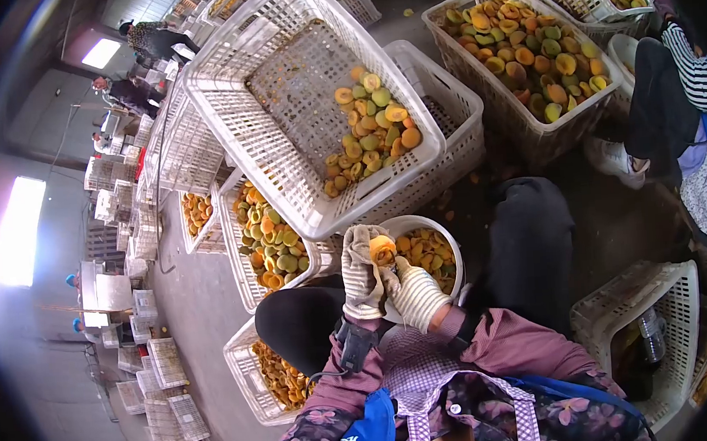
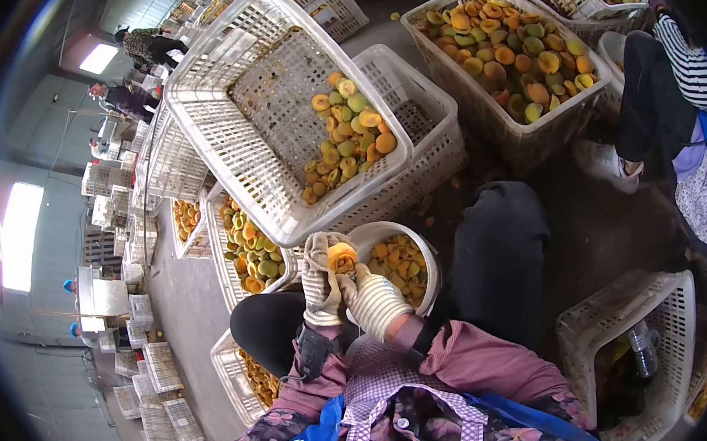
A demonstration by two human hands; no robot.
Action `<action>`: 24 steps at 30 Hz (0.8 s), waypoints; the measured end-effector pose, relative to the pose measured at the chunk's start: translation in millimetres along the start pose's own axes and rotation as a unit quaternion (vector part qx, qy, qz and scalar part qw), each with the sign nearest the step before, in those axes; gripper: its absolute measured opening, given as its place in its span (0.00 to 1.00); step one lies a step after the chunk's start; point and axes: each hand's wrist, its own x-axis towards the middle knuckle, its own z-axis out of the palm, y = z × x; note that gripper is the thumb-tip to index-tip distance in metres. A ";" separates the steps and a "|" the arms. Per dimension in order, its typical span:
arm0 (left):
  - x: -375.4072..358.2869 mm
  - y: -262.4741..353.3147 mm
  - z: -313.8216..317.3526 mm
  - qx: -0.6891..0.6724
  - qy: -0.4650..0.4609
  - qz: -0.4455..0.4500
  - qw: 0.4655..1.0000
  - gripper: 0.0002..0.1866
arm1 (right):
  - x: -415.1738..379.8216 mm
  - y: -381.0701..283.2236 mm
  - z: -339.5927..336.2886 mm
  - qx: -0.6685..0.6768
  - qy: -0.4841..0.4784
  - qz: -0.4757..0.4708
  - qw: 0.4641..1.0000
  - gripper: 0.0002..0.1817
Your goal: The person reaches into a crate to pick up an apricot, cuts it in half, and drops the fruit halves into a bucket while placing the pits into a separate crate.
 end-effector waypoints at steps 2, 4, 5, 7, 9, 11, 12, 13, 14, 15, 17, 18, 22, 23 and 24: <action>4.0 30.9 4.4 -0.086 0.035 -0.069 0.993 0.13 | 3.9 10.4 10.3 0.135 -0.002 -0.089 0.987 0.21; 5.3 33.8 0.8 -0.046 0.008 -0.100 0.994 0.14 | 1.5 11.0 13.5 0.240 -0.014 -0.064 0.969 0.21; 1.2 39.2 4.3 -0.142 0.042 -0.138 0.979 0.14 | -5.2 2.8 3.8 0.137 -0.002 -0.044 0.990 0.21; -0.6 34.3 -7.8 0.232 -0.045 0.124 0.964 0.15 | -2.4 -6.6 -2.4 0.035 -0.003 -0.013 0.999 0.21; -2.7 39.4 -15.9 0.319 -0.017 0.182 0.930 0.15 | 10.8 -30.0 3.7 0.084 -0.007 -0.103 0.991 0.22; -5.4 31.8 -5.4 -0.065 0.023 -0.028 0.997 0.10 | 16.2 25.8 28.0 0.325 -0.039 -0.051 0.944 0.18; -5.7 27.2 -0.2 -0.245 0.097 -0.105 0.959 0.07 | 1.6 -6.9 -0.7 0.362 -0.117 -0.014 0.924 0.17; -3.2 31.8 -0.7 -0.237 0.096 -0.105 0.961 0.06 | 1.6 -1.2 1.8 0.376 -0.121 -0.100 0.913 0.16; -3.9 36.3 -1.0 -0.230 0.094 -0.109 0.962 0.06 | -0.1 -2.2 5.7 0.492 -0.118 0.024 0.862 0.15; -6.9 33.0 -4.9 -0.118 0.057 -0.088 0.987 0.05 | 2.5 15.0 15.7 0.305 -0.057 -0.035 0.950 0.15; -11.6 31.0 -5.8 -0.230 0.059 -0.134 0.962 0.06 | 8.2 20.3 22.4 0.101 0.006 -0.108 0.989 0.14; -13.7 31.2 -6.1 -0.284 0.064 -0.157 0.944 0.06 | 2.6 10.1 18.4 0.287 -0.053 -0.029 0.956 0.15; -22.2 10.3 -9.3 -0.358 0.068 -0.166 0.916 0.09 | 3.8 17.2 19.5 0.399 -0.127 -0.003 0.908 0.18; -22.9 16.7 -9.1 -0.323 0.068 -0.149 0.932 0.08 | 4.5 12.2 30.3 0.492 -0.079 0.041 0.866 0.11; -23.6 23.8 -9.1 -0.289 0.069 -0.131 0.946 0.08 | 10.3 20.5 35.9 0.485 -0.084 0.038 0.870 0.11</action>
